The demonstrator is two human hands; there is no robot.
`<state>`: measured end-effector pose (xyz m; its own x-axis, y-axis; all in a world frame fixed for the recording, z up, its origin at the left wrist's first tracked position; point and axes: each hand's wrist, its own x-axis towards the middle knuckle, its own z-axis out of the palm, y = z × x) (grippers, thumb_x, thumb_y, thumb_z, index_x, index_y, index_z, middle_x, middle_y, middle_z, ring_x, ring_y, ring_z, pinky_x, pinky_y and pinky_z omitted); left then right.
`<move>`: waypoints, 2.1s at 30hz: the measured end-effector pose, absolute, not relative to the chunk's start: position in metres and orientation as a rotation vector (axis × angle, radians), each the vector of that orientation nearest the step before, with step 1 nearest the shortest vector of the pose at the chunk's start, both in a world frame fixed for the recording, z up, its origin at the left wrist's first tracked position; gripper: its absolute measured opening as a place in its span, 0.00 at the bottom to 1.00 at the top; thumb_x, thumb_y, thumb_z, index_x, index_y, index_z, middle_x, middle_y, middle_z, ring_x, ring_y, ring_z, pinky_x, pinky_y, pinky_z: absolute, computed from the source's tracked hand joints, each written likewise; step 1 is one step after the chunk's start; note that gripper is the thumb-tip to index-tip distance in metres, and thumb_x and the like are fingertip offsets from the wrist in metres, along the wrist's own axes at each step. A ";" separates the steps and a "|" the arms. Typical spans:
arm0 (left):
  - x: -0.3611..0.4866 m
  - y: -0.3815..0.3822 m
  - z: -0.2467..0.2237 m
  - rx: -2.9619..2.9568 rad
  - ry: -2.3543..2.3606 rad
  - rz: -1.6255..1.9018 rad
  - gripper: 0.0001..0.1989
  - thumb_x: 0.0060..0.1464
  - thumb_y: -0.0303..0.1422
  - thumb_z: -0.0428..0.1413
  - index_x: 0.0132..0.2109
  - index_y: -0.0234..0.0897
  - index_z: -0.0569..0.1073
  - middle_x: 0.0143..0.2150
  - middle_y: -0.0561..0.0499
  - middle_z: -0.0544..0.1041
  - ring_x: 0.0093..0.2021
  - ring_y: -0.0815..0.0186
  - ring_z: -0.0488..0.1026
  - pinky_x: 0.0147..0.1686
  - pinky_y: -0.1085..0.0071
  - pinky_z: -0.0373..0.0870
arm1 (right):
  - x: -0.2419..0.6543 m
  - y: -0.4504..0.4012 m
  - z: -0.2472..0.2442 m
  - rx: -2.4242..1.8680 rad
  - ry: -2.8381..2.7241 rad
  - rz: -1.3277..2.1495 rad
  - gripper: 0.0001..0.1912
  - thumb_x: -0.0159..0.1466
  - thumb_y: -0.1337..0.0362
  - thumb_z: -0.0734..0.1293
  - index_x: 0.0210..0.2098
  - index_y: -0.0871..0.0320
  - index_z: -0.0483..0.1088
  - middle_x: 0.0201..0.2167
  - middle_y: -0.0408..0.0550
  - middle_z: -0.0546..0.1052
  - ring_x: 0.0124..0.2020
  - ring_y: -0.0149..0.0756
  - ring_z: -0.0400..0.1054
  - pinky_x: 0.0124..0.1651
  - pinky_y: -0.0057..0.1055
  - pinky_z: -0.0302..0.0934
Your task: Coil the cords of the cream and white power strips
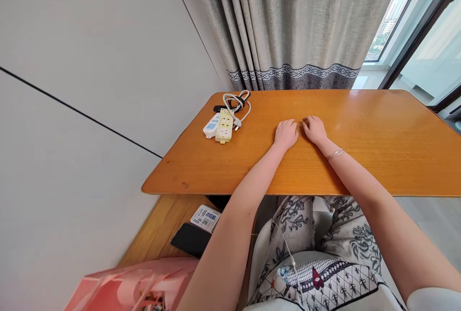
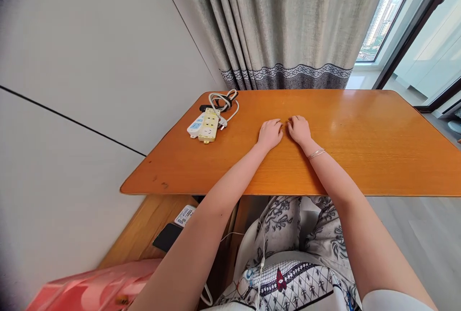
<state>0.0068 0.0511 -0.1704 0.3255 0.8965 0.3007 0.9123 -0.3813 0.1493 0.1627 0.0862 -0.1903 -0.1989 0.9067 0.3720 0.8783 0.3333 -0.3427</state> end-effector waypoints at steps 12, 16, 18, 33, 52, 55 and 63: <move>0.030 0.012 -0.170 -2.536 -1.865 -0.380 0.17 0.69 0.29 0.45 0.55 0.32 0.74 0.58 0.37 0.76 0.60 0.53 0.71 0.58 0.57 0.67 | 0.164 0.083 -0.191 -1.619 -2.101 -0.015 0.17 0.70 0.67 0.57 0.48 0.66 0.76 0.47 0.66 0.77 0.52 0.56 0.66 0.56 0.48 0.59; 0.036 0.010 -0.173 -2.491 -1.926 -0.449 0.16 0.69 0.31 0.45 0.54 0.34 0.74 0.59 0.38 0.76 0.60 0.54 0.71 0.59 0.58 0.67 | 0.164 0.085 -0.195 -1.624 -2.088 -0.082 0.17 0.69 0.68 0.57 0.45 0.64 0.76 0.45 0.66 0.77 0.50 0.57 0.67 0.54 0.49 0.60; 0.036 0.010 -0.173 -2.506 -1.923 -0.470 0.15 0.69 0.31 0.46 0.54 0.34 0.74 0.59 0.39 0.76 0.61 0.54 0.71 0.60 0.58 0.66 | 0.164 0.085 -0.196 -1.619 -2.088 -0.100 0.17 0.68 0.69 0.57 0.44 0.64 0.77 0.44 0.66 0.78 0.49 0.57 0.67 0.54 0.49 0.60; 0.034 0.010 -0.171 -2.556 -1.932 -0.486 0.16 0.69 0.32 0.46 0.56 0.33 0.73 0.62 0.38 0.74 0.64 0.53 0.68 0.63 0.57 0.64 | 0.167 0.085 -0.198 -1.629 -2.080 -0.038 0.16 0.69 0.68 0.57 0.41 0.63 0.76 0.43 0.64 0.77 0.49 0.54 0.67 0.53 0.47 0.61; 0.034 0.011 -0.174 -2.559 -1.912 -0.495 0.17 0.68 0.31 0.46 0.57 0.31 0.73 0.62 0.38 0.74 0.64 0.53 0.68 0.63 0.58 0.63 | 0.166 0.085 -0.198 -1.641 -2.057 -0.023 0.17 0.68 0.67 0.56 0.41 0.62 0.76 0.43 0.64 0.77 0.48 0.54 0.66 0.52 0.46 0.61; 0.034 0.011 -0.174 -2.555 -1.919 -0.487 0.16 0.68 0.31 0.47 0.57 0.33 0.73 0.62 0.38 0.74 0.64 0.53 0.68 0.63 0.58 0.63 | 0.166 0.085 -0.198 -1.650 -2.057 -0.013 0.17 0.68 0.67 0.56 0.41 0.62 0.76 0.43 0.64 0.77 0.48 0.54 0.66 0.52 0.46 0.61; 0.034 0.010 -0.172 -2.552 -1.925 -0.475 0.16 0.68 0.32 0.46 0.57 0.33 0.73 0.62 0.38 0.74 0.64 0.53 0.68 0.63 0.58 0.63 | 0.167 0.085 -0.198 -1.634 -2.065 -0.016 0.16 0.68 0.67 0.57 0.40 0.60 0.76 0.43 0.63 0.77 0.47 0.54 0.66 0.51 0.46 0.61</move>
